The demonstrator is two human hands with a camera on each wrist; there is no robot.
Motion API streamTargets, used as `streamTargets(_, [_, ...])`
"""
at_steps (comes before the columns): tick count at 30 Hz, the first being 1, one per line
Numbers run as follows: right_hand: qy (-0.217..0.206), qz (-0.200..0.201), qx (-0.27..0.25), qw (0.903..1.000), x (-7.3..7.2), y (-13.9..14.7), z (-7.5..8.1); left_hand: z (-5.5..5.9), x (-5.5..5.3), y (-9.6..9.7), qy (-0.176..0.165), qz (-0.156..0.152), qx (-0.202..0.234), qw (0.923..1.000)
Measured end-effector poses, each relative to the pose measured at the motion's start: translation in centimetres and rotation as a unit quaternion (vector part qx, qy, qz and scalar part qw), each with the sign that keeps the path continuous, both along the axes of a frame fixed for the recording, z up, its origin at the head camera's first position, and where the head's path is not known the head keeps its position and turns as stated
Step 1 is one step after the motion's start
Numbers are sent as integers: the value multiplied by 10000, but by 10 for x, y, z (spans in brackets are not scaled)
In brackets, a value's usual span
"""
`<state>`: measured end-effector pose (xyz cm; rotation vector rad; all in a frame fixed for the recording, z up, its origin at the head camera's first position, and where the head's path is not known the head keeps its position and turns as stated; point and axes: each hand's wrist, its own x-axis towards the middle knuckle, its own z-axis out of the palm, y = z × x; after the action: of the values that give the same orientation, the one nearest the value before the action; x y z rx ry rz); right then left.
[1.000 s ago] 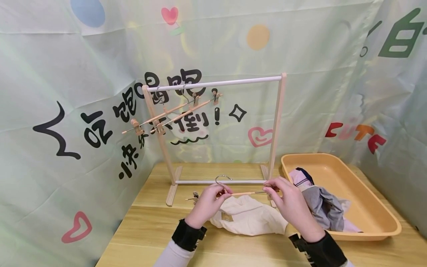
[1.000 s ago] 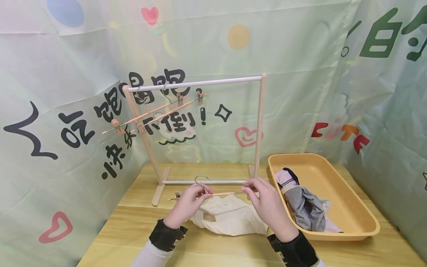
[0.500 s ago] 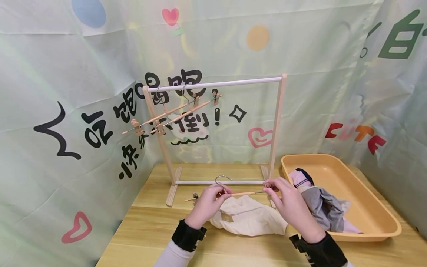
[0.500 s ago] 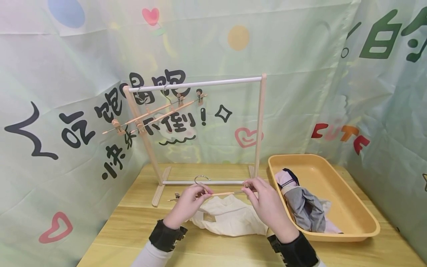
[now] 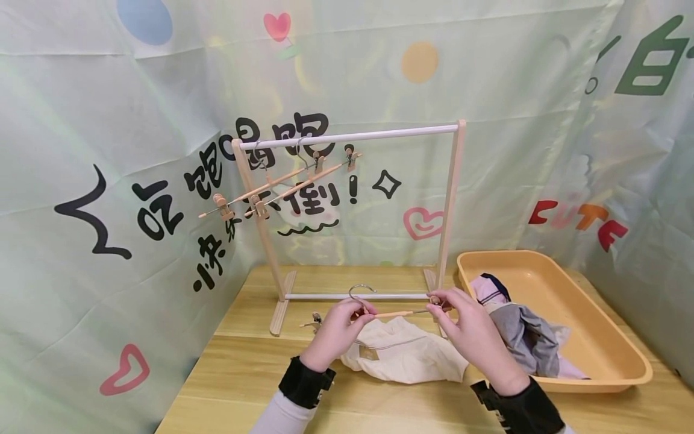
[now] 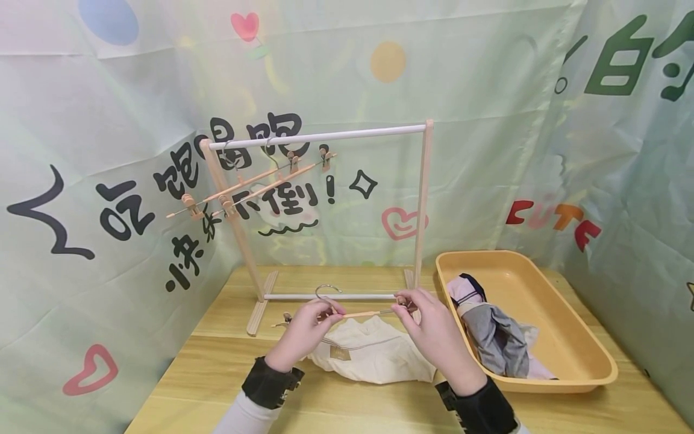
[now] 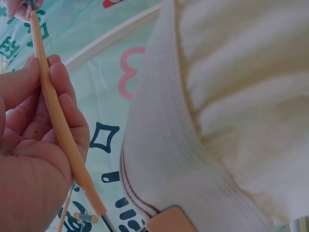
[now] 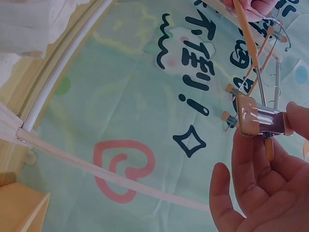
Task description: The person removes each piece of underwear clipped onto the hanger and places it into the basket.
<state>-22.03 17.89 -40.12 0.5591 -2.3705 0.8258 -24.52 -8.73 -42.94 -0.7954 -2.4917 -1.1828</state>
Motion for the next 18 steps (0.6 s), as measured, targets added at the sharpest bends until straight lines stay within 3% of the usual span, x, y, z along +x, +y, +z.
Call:
streamTargets(8, [-80, -37, 17, 10000, 1, -2, 1, 0, 1, 0, -51, 15, 22, 10000])
streamTargets(18, [394, 22, 25, 9992, 2, -3, 2, 2, 1, 3, -57, 38, 36, 10000])
